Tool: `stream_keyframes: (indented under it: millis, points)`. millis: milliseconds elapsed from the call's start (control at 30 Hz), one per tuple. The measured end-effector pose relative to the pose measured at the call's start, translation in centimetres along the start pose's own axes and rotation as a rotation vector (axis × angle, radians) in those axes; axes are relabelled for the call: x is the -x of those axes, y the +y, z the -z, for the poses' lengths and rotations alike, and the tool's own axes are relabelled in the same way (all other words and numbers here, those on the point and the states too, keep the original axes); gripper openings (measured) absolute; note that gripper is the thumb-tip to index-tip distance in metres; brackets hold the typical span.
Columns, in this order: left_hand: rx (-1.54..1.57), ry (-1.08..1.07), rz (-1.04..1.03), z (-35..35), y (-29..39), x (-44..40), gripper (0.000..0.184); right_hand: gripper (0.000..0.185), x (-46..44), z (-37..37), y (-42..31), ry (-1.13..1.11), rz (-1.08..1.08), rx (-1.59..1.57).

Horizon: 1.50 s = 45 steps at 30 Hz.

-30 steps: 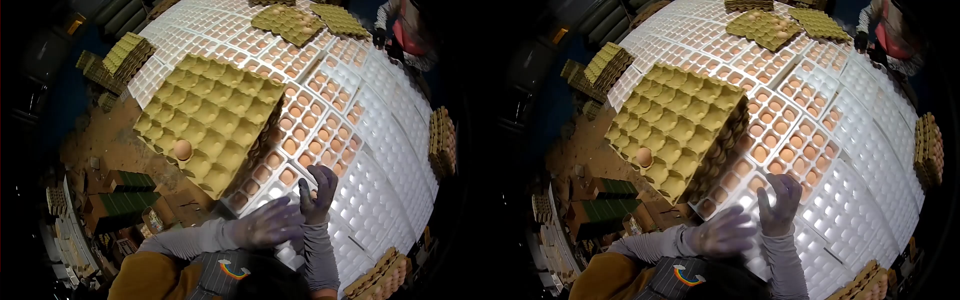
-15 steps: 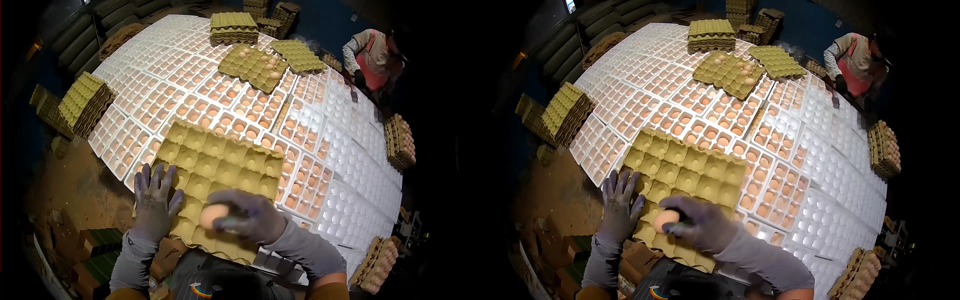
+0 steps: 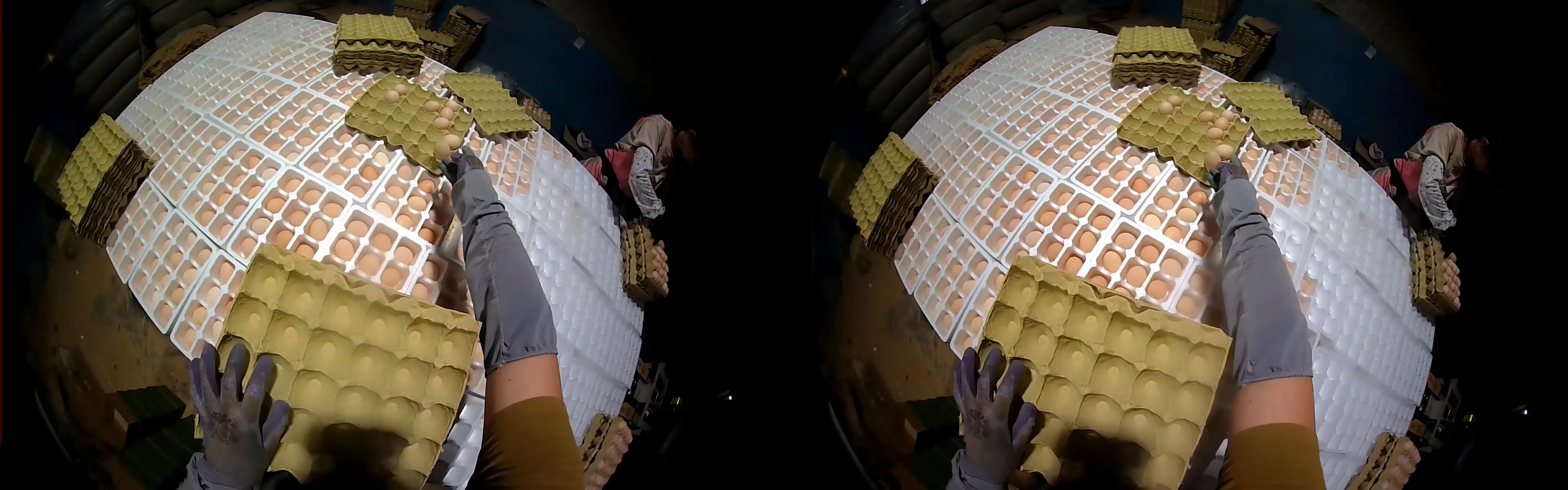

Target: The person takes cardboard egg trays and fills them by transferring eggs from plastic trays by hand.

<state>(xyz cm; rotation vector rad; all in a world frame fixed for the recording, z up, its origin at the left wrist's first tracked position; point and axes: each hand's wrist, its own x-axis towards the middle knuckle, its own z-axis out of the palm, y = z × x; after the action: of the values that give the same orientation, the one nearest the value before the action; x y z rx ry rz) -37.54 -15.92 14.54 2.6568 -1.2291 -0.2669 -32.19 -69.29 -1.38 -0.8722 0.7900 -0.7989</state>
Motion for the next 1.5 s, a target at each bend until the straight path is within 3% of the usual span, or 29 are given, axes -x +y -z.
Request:
stream_keyframes:
  millis: [100,167,233,267,300,367,400,433,533,567,633,667,700,733,800,867,900,967,1000,1033,1067,1100,1200,1233,1267,1367,1433,1500]
  points:
    - [0.015,0.025,0.0,0.1,0.2,0.3,0.061,0.051,3.0,2.8,0.6,-0.006,-0.033,0.103]
    - [-0.003,0.03,0.015,0.3,-0.3,0.8,0.064,0.057,10.4,6.2,-0.6,-0.144,0.001,0.176]
    - [0.326,0.203,0.014,0.4,-1.7,1.5,0.059,0.05,19.9,10.0,-2.2,-0.273,0.117,0.334]
    - [0.216,0.309,0.055,1.2,-2.3,1.6,0.057,0.053,24.2,11.8,-2.2,-0.228,0.154,0.391]
    - [0.205,0.303,0.061,1.6,-3.3,1.7,0.057,0.057,29.1,12.5,-2.4,-0.205,0.123,0.484]
    - [0.382,0.093,0.275,1.5,-5.1,1.5,0.055,0.062,37.5,14.3,-1.0,-0.327,0.157,0.599]
    - [0.329,-0.012,0.203,1.6,-5.1,1.3,0.051,0.075,41.0,13.0,-0.2,-0.372,0.127,0.545]
    - [0.406,0.033,0.236,0.8,-5.3,1.8,0.043,0.09,44.3,10.3,0.3,-0.41,0.101,0.487]
    - [0.541,0.207,0.248,2.3,-7.7,2.1,0.035,0.094,49.5,3.7,-2.9,-0.307,0.213,0.476]
    - [0.63,0.248,0.295,3.5,-10.1,2.2,0.033,0.095,50.0,2.8,-4.1,-0.324,0.212,0.654]
    - [0.773,0.457,0.31,4.0,-17.6,1.7,0.032,0.088,49.5,3.7,-3.8,-0.329,0.427,0.831]
    - [0.193,0.551,0.063,3.7,-24.3,1.5,0.032,0.085,49.3,4.2,-3.7,-0.314,0.538,0.917]
    - [-0.39,0.61,-0.186,3.3,-30.9,0.9,0.032,0.08,49.2,4.0,-4.6,-0.263,0.434,0.905]
    - [0.03,0.545,0.007,3.0,-34.6,-0.1,0.034,0.068,49.0,4.1,-4.8,-0.212,0.427,0.896]
    - [0.449,0.457,0.196,2.2,-39.9,-1.5,0.036,0.049,48.5,4.9,-4.6,-0.14,0.412,0.893]
    - [-0.3,0.171,0.27,1.2,-44.5,-2.5,0.046,0.038,47.5,6.2,-3.6,-0.081,0.397,0.889]
    - [-0.302,0.169,0.271,-0.8,-47.8,-3.5,0.046,0.036,46.8,6.2,-3.6,-0.083,0.44,0.952]
    - [0.242,0.2,0.684,-4.4,-53.0,-5.9,0.059,0.033,44.9,6.4,-3.6,-0.105,0.44,0.996]
    - [0.17,0.228,0.681,-4.3,-50.5,-6.7,0.069,0.031,43.8,6.0,-3.6,-0.093,0.48,1.011]
    - [0.185,0.047,0.772,-1.5,-44.5,-8.2,0.062,0.029,42.3,6.1,-3.4,-0.122,0.541,1.087]
    - [0.364,0.445,0.216,-2.2,-40.6,-9.0,0.047,0.029,40.7,6.1,-3.2,-0.141,0.599,1.151]
    - [0.589,0.521,0.131,-1.7,-36.0,-10.5,0.039,0.029,39.2,6.0,-3.2,-0.158,0.657,1.218]
    - [0.56,0.296,-0.212,0.8,-20.6,-13.1,0.032,0.032,35.4,4.8,-3.3,-0.228,0.764,1.301]
    - [0.487,0.265,-0.414,0.3,-17.1,-14.0,0.032,0.036,34.8,4.2,-3.4,-0.273,0.697,1.284]
    - [0.531,0.171,-0.468,0.5,-13.5,-14.5,0.032,0.038,34.2,4.0,-3.4,-0.311,0.654,1.259]
    - [0.368,0.034,-0.689,-1.2,-8.6,-17.2,0.044,0.043,33.4,5.0,-3.1,-0.36,0.588,1.243]
    - [0.428,-0.113,-0.653,-2.2,-7.8,-18.5,0.044,0.045,33.7,4.7,-2.9,-0.269,0.527,1.21]
    - [0.418,-0.116,-0.675,-2.0,-7.7,-19.0,0.043,0.047,34.2,4.7,-3.3,-0.302,0.503,1.223]
